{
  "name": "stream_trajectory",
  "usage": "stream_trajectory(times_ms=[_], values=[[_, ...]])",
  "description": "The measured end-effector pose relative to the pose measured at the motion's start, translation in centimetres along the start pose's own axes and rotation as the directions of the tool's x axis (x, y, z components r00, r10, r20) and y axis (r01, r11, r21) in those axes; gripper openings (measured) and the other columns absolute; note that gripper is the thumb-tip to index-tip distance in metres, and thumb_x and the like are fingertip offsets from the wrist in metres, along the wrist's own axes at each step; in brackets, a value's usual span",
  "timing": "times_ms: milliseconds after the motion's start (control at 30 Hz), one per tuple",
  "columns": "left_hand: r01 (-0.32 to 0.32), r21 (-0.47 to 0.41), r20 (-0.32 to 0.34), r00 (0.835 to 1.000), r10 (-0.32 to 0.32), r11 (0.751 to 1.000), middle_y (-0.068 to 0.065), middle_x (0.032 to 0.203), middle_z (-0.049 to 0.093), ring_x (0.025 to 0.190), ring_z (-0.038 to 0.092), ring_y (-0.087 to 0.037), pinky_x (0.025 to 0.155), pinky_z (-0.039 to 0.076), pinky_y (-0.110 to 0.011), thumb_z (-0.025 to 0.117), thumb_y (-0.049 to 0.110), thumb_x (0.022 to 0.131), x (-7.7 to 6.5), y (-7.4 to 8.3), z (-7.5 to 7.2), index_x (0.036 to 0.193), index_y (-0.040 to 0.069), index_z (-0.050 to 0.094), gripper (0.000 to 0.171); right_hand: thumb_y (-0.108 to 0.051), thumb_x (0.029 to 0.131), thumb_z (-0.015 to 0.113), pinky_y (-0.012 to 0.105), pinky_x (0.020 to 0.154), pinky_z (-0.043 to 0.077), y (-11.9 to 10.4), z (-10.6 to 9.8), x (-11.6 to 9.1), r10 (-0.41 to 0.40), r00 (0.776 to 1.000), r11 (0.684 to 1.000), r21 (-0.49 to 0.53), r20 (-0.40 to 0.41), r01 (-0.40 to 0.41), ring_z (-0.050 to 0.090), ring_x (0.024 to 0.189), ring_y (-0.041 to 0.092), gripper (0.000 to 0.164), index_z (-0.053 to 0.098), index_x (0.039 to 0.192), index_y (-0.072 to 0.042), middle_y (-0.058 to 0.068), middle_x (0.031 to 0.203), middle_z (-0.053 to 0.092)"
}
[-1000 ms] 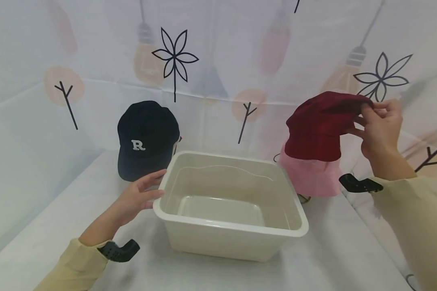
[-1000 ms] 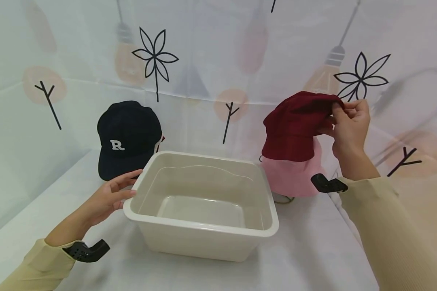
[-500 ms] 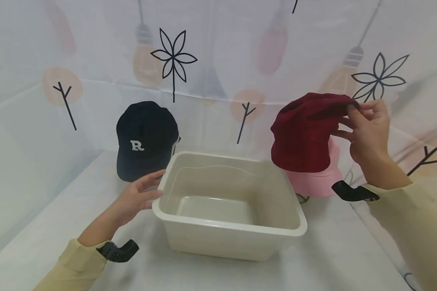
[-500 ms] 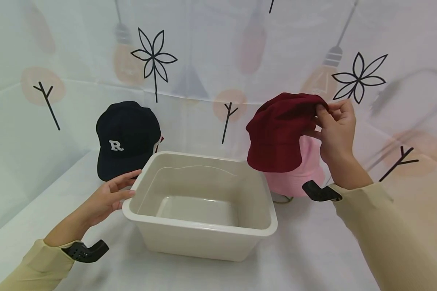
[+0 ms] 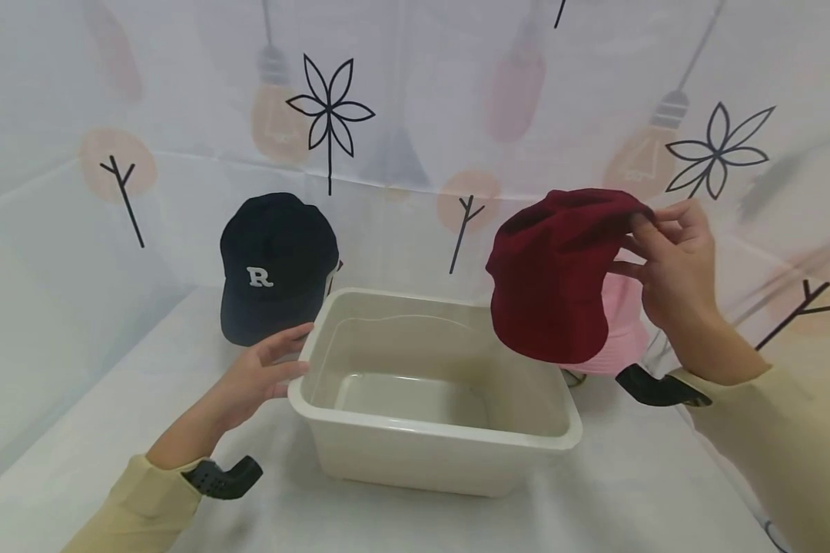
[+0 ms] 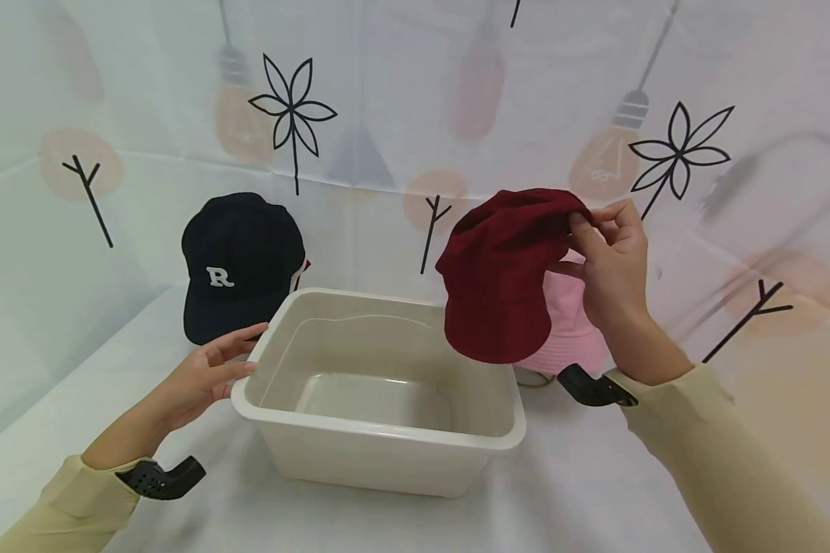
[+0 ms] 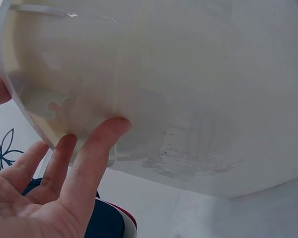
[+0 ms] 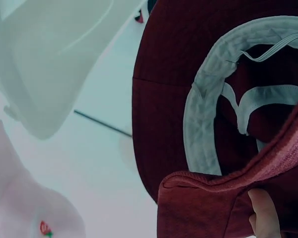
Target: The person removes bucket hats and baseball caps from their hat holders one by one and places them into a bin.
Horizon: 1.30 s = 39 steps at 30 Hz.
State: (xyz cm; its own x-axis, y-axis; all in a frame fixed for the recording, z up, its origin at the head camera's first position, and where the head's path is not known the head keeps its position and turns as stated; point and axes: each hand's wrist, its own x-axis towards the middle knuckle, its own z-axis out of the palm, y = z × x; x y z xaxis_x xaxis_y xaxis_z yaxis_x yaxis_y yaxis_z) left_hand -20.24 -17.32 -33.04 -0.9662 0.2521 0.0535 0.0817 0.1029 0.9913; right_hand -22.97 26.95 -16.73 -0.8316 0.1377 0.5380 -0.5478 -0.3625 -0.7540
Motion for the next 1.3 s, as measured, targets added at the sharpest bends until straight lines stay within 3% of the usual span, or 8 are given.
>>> stream_trajectory(times_ms=[333,700,867,1067,1300], values=[[0.003,0.006,-0.016,1.000,-0.003,1.000,-0.019,0.142,0.035,0.127,0.037,-0.038,0.088,0.047,-0.046,0.066,0.020,0.087,0.3,-0.5,0.0,0.145,0.010,0.030,0.069,0.002,0.088,0.058,0.035,0.056,0.056,1.2,1.9,-1.6,-0.003,0.991,1.000,-0.020,0.132,0.006,0.067,0.079,0.022,0.013,0.046,0.090,-0.004,0.013,0.099,0.059],[-0.003,-0.009,0.001,1.000,0.003,1.000,-0.020,0.141,0.036,0.127,0.037,-0.038,0.088,0.047,-0.047,0.065,0.018,0.087,0.3,-0.3,0.0,0.145,0.009,0.029,0.069,-0.001,0.092,0.053,0.030,0.057,0.055,3.1,4.3,-2.6,0.035,0.978,0.989,-0.150,0.205,-0.004,0.065,0.078,0.017,0.010,0.049,0.088,-0.010,0.009,0.098,0.060],[0.010,-0.006,-0.001,1.000,-0.010,1.000,-0.020,0.141,0.035,0.126,0.037,-0.038,0.088,0.047,-0.047,0.065,0.019,0.088,0.2,-0.1,0.0,0.146,0.009,0.029,0.069,0.003,0.092,0.051,0.030,0.056,0.055,4.1,5.0,-2.9,0.072,0.965,0.978,-0.208,0.253,-0.019,0.064,0.080,0.015,0.016,0.050,0.086,-0.012,0.006,0.098,0.060],[-0.010,-0.011,0.019,1.000,0.010,1.000,-0.023,0.140,0.034,0.126,0.036,-0.039,0.088,0.047,-0.047,0.062,0.017,0.089,-0.2,0.4,0.0,0.146,0.007,0.027,0.067,0.006,0.092,0.049,0.031,0.058,0.055,5.1,5.5,-3.1,0.110,0.940,0.944,-0.331,0.323,0.003,0.064,0.083,0.013,0.018,0.051,0.088,-0.011,0.006,0.100,0.057],[-0.013,-0.012,0.020,1.000,0.014,1.000,-0.023,0.138,0.037,0.122,0.042,-0.036,0.086,0.048,-0.045,0.061,0.015,0.089,-0.3,0.6,0.1,0.146,0.006,0.027,0.067,0.007,0.092,0.049,0.034,0.063,0.056,6.3,6.0,-2.5,0.151,0.911,0.926,-0.377,0.383,0.005,0.064,0.084,0.014,0.016,0.051,0.089,-0.009,0.007,0.110,0.055]])
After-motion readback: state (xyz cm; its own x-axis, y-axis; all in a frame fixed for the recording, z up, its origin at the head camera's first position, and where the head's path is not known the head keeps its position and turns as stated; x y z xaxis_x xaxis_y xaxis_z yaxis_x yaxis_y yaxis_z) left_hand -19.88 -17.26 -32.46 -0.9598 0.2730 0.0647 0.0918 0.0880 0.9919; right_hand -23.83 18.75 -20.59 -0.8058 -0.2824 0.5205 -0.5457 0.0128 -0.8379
